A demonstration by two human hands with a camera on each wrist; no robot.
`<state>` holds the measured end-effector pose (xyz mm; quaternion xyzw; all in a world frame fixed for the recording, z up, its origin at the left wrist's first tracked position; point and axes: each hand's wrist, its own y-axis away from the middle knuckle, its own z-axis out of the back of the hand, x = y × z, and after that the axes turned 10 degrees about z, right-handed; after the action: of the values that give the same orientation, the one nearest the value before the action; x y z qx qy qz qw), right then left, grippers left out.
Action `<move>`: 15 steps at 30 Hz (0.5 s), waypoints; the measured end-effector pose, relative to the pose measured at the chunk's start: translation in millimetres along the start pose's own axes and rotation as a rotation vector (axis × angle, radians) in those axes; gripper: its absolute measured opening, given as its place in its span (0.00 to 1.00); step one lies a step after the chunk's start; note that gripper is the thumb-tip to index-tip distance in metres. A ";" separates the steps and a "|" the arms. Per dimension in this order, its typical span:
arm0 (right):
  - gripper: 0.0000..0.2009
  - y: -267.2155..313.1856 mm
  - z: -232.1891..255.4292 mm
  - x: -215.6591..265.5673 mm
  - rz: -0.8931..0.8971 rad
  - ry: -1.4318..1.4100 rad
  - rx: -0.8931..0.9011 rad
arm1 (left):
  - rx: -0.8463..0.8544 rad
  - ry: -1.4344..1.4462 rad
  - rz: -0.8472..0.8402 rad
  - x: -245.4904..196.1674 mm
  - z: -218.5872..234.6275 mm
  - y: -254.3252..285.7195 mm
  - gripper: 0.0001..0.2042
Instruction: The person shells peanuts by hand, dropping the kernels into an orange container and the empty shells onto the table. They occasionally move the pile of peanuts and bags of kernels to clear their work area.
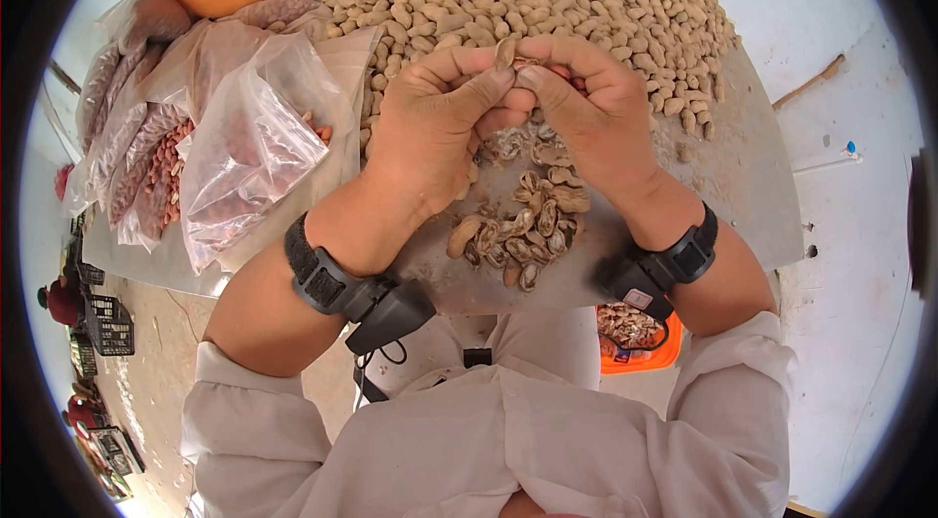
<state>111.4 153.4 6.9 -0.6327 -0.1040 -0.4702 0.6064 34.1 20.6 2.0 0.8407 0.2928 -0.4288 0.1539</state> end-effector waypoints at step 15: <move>0.06 -1.9 3.1 0.9 -0.009 -0.001 0.042 | 0.000 -0.036 -0.002 0.1 0.5 -0.8 0.04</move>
<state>112.0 156.1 9.3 -0.6196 -0.1172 -0.4701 0.6175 33.4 21.0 1.5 0.8326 0.2909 -0.4438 0.1589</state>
